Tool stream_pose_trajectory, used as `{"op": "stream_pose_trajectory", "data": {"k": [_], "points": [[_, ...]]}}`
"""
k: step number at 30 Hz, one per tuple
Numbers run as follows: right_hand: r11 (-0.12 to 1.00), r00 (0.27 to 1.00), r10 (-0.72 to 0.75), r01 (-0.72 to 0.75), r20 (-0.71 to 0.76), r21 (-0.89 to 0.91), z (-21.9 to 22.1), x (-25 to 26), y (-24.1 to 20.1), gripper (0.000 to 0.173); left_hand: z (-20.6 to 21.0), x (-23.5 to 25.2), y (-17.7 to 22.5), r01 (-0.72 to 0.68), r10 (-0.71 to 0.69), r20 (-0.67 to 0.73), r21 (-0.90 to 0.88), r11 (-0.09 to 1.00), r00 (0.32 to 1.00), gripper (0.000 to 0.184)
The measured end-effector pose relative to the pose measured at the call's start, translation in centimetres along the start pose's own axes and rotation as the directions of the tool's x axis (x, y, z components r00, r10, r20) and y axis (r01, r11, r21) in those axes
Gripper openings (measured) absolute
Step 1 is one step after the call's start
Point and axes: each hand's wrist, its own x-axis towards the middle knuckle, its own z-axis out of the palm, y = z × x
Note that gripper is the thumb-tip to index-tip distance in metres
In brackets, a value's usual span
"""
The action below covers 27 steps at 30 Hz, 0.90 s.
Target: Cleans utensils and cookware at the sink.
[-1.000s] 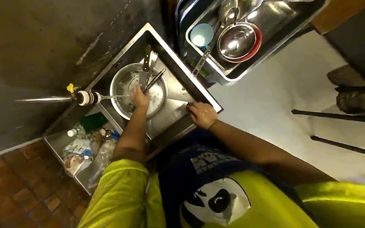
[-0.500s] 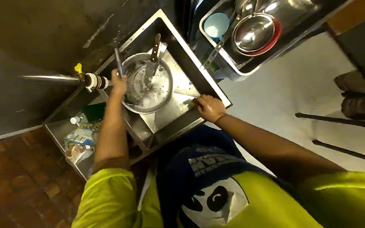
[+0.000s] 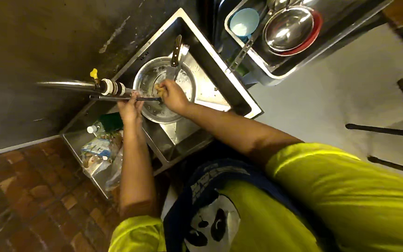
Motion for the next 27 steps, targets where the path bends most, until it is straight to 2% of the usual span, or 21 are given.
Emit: {"op": "stream_pose_trajectory", "data": {"k": [2,4,8,10,14,16,20,23,25,27], "points": [[0.991,0.994,-0.112,0.111,-0.005,-0.078,2.3,0.8,-0.2,0.034,-0.2,-1.4,-1.0,-0.041,0.024,-0.077,-0.227,0.973,0.997,0.030],[0.961,0.974,-0.219,0.226,0.060,-0.157,4.3,1.4,0.0,0.037,-0.4,-2.9,-1.6,-0.062,0.010,-0.143,-0.366,0.929,0.990,0.020],[0.901,0.923,-0.346,0.377,0.167,-0.215,6.4,2.3,0.0,0.030,-1.9,-5.1,-2.3,-0.075,-0.065,-0.246,-0.519,0.851,0.967,0.035],[0.909,0.935,-0.324,0.350,0.145,-0.226,6.7,3.1,-0.8,0.031,-3.0,-5.6,-2.5,-0.111,-0.072,-0.278,-0.589,0.801,0.958,0.041],[0.988,0.988,-0.070,0.088,0.137,-0.125,6.7,5.5,-3.0,0.034,-4.5,-7.0,-2.3,-0.200,-0.049,-0.329,-0.679,0.706,0.943,0.034],[0.999,0.984,-0.018,0.026,0.175,-0.044,7.0,6.6,-3.5,0.034,-5.2,-7.4,-2.6,-0.212,-0.034,-0.315,-0.711,0.670,0.949,0.033],[0.986,0.934,-0.023,-0.037,0.358,0.161,7.3,7.9,-4.7,0.038,-6.0,-8.0,-3.8,-0.223,0.023,-0.266,-0.754,0.618,0.964,0.025],[0.963,0.893,-0.079,-0.047,0.442,0.267,7.7,9.0,-4.6,0.034,-6.9,-8.7,-4.8,-0.207,0.090,-0.196,-0.734,0.646,0.976,0.025],[0.942,0.907,-0.041,-0.105,0.419,0.320,7.7,9.6,-4.8,0.028,-7.9,-10.0,-6.1,-0.139,0.147,-0.037,-0.620,0.773,0.988,0.026],[0.899,0.898,0.025,-0.212,0.438,0.383,7.1,9.9,-5.4,0.035,-9.1,-11.7,-7.0,-0.012,0.101,0.200,-0.403,0.915,0.974,0.057]]}}
